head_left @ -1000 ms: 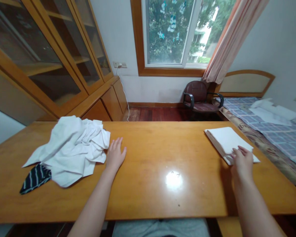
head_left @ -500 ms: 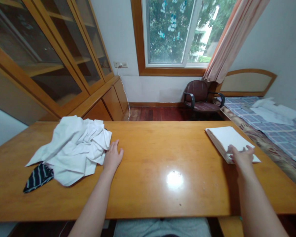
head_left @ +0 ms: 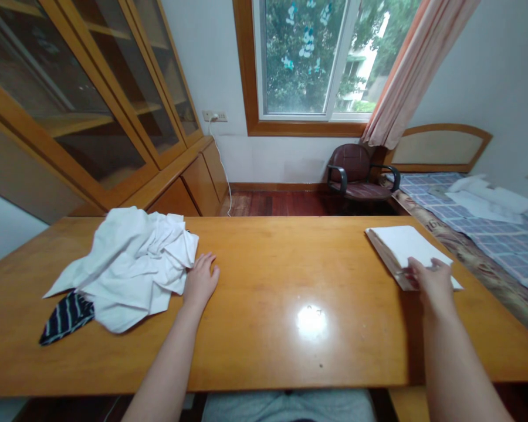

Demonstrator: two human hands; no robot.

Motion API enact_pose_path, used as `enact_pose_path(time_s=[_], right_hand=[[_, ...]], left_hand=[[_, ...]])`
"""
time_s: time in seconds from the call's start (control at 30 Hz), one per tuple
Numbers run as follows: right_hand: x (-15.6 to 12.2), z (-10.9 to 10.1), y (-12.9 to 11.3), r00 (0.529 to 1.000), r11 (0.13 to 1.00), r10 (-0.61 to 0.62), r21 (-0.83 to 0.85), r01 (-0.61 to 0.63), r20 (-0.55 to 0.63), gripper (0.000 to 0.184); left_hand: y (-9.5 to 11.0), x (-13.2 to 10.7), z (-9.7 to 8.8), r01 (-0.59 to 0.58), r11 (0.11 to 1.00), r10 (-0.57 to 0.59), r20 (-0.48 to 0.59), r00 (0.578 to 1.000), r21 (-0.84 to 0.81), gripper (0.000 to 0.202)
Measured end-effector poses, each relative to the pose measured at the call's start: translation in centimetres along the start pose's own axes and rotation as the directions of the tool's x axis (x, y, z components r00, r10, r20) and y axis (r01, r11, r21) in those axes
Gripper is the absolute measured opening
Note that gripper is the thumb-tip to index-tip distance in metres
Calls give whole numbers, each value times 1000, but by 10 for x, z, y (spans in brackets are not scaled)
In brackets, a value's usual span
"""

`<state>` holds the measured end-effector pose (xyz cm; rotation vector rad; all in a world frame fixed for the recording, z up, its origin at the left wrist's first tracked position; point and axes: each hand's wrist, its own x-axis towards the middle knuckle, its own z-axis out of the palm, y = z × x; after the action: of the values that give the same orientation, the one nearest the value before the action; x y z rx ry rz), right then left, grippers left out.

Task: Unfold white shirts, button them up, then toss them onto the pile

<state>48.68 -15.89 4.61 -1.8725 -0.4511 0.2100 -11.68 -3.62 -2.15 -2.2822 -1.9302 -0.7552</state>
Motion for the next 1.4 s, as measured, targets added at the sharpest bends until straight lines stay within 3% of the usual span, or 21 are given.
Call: enact_pose_path(time_s=[0.1,0.27,0.47,0.7,0.93,1.0,1.1,1.17,1.23,1.3,1.4], right_hand=[[-5,2,-5,976,972,217,99,-215,-11,82],[-3,2,-7,969,953,246,174,-248,29,89],[7,5,-8,956,951,284,111,-290,71,92],[15,11,-15,991,975,104,207,-85,-83,63],[-7,5,-66,993,910,-118,397,117,-22,48],[-20,2,-81,984,905,-178,389,169,-13,41],[-39,-1,-98,964,926,-252,312,214,88,32],[-49,1,-104,936,930,-270,313,193,226,30],[-59,7,-106,876,936,-288,309,171,387,29],[-72,17,-108,780,941,-332,243,235,531,26],[-105,37,-112,605,886,-388,100,453,695,20]], left_hand=[[-1,-1,0,-13,1000,13,-3,1000,-4,41],[2,-1,-2,-12,1000,11,-12,1000,-10,41],[3,0,-3,-5,1000,5,-6,1000,-20,40],[1,-1,-2,-8,1000,8,-7,1000,-15,39],[0,-1,-2,-9,1000,9,-1,1000,-14,39],[0,-1,-1,-7,1000,7,-1,1000,-13,39],[1,-1,-2,-1,1000,1,0,1000,-16,38],[2,-1,-3,1,1000,-2,-5,1000,-20,38],[3,-1,-5,17,1000,-17,-21,1000,-20,38],[4,-2,-7,43,999,-44,-46,998,-15,39],[4,-2,-8,77,997,-78,-79,994,-9,40]])
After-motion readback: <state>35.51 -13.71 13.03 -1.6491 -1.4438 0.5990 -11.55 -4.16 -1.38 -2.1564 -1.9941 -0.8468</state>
